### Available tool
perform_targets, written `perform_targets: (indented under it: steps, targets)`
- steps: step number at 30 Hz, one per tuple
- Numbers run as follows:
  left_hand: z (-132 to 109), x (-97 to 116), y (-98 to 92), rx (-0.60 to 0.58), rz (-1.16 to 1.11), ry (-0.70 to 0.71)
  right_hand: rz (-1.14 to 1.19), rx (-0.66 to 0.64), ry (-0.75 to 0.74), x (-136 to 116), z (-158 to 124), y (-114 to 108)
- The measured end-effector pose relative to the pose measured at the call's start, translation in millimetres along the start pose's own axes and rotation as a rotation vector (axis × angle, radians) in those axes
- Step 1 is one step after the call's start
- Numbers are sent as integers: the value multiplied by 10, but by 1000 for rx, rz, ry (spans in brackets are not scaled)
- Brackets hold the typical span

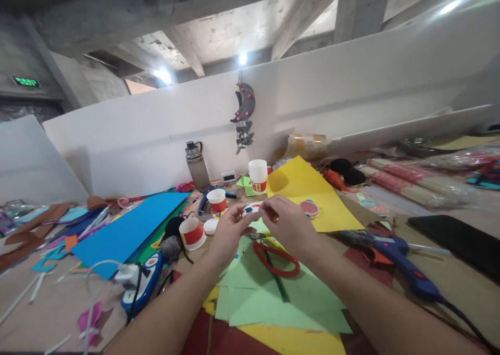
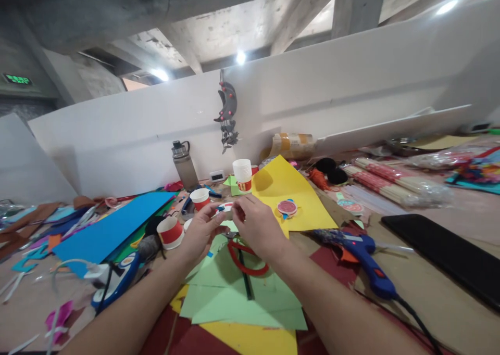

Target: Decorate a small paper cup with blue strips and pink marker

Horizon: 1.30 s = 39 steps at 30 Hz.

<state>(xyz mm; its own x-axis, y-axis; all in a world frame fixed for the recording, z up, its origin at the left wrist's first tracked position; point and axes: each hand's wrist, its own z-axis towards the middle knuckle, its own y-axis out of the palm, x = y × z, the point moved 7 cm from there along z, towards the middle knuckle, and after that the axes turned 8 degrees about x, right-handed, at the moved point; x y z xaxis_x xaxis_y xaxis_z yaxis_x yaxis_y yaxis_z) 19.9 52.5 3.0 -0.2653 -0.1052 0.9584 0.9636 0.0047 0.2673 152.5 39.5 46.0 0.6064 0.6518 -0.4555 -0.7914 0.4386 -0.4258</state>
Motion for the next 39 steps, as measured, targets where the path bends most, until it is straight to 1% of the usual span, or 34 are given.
perform_targets:
  steps: [2, 4, 6, 10, 13, 14, 16, 18, 20, 21, 23, 24, 26, 27, 28, 29, 31, 34, 36, 39]
  targets:
    - [25, -16, -23, -23, 29, -3, 17, -44, 43, 38, 10, 16]
    - [55, -40, -42, -64, 68, -12, 73, -111, 133, 109, 11, 56]
    - [82, -74, -59, -99, 95, -40, 164, -173, 258, 203, -3, 111]
    - [104, -108, -81, -130, 114, -80, 416, -254, 530, 387, -63, 248]
    - [97, -119, -76, -157, 145, -98, 607, -322, 722, 470, -129, 366]
    - [95, -122, -74, -168, 152, -105, 649, -341, 767, 480, -145, 396]
    - [100, -125, -78, -182, 146, -120, 700, -347, 798, 471, -148, 419]
    - [124, -117, -101, -179, 95, -139, 680, -300, 761, 442, -115, 379]
    - [172, -93, -157, -147, 20, -151, 542, -266, 633, 377, -71, 298]
    - [202, -76, -199, -119, -13, -154, 424, -284, 533, 325, -60, 265]
    - [265, -33, -305, -47, -64, -150, 141, -378, 299, 209, -87, 249]
    - [294, -5, -363, -9, -84, -140, 9, -451, 228, 188, -140, 273]
    - [346, 54, -472, 51, -120, -107, -214, -578, 150, 209, -270, 328]
    - [369, 79, -520, 71, -134, -89, -290, -650, 119, 225, -342, 367]
    - [392, 95, -563, 84, -145, -77, -326, -716, 73, 222, -409, 408]
    - [414, 102, -604, 95, -152, -69, -350, -752, 34, 216, -456, 435]
    - [462, 100, -691, 127, -167, -52, -379, -805, -7, 210, -526, 477]
    - [524, 65, -801, 179, -176, -42, -406, -817, -13, 212, -561, 517]
    - [548, 53, -836, 194, -183, -34, -420, -778, 27, 241, -543, 530]
    - [552, 80, -861, 234, -182, -1, -447, -684, 154, 337, -464, 505]
